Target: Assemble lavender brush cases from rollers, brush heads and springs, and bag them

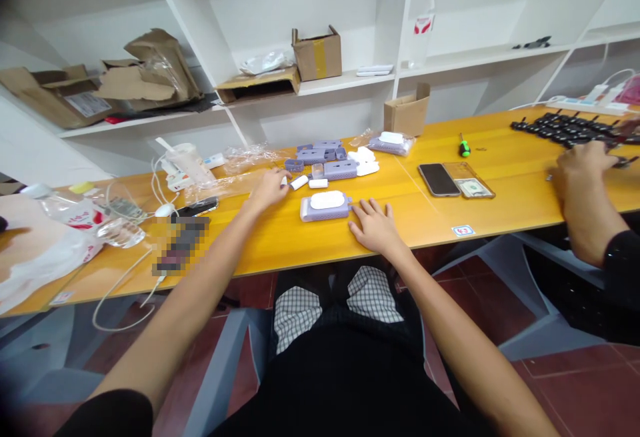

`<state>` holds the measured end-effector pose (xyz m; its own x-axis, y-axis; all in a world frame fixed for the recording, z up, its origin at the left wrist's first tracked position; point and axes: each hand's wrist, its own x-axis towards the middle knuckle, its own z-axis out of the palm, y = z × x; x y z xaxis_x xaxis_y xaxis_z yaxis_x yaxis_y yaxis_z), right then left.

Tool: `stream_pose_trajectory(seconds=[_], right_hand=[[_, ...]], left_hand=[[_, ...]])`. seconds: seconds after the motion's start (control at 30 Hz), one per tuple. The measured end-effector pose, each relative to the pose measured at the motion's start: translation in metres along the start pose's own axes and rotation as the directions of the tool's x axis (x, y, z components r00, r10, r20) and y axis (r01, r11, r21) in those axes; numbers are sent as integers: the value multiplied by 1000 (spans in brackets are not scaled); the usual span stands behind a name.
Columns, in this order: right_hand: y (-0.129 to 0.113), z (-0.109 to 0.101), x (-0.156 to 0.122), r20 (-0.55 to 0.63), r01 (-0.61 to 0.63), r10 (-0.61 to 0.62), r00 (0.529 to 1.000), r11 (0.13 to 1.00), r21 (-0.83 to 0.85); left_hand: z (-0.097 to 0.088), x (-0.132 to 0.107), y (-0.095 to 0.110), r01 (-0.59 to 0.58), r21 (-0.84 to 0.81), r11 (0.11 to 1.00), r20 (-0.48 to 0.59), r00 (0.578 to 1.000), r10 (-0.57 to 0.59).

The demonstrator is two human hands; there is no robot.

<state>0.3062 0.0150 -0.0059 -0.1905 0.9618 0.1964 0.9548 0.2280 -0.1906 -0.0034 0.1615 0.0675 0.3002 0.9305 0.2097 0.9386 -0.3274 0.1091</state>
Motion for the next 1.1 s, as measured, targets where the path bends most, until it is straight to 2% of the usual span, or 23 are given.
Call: stream_pose_trajectory(seconds=[0.03, 0.17, 0.27, 0.5, 0.8, 0.93, 1.1], right_hand=[[-1, -1, 0, 1, -1, 1, 1000, 1000, 0], [-2, -3, 0, 6, -1, 1, 1000, 1000, -1], [-2, -1, 0, 2, -5, 5, 1000, 1000, 3], [-1, 2, 0, -16, -1, 1, 1000, 1000, 23], [0, 1, 1, 5, -8, 8, 1000, 1000, 10], [-5, 2, 1, 4, -18, 18, 1000, 999, -26], [-10, -1, 3, 61, 28, -24, 998, 997, -68]], left_hand=[[2, 10, -4, -22, 47, 999, 2, 1000, 21], [10, 37, -13, -1, 104, 995, 99, 995, -10], [13, 46, -13, 20, 111, 994, 83, 996, -30], [13, 45, -14, 45, 135, 990, 9, 999, -47], [19, 47, -16, 45, 109, 993, -30, 999, -42], [17, 41, -24, 28, -67, 997, -177, 983, -40], [11, 9, -30, -22, -421, 907, -390, 907, -159]])
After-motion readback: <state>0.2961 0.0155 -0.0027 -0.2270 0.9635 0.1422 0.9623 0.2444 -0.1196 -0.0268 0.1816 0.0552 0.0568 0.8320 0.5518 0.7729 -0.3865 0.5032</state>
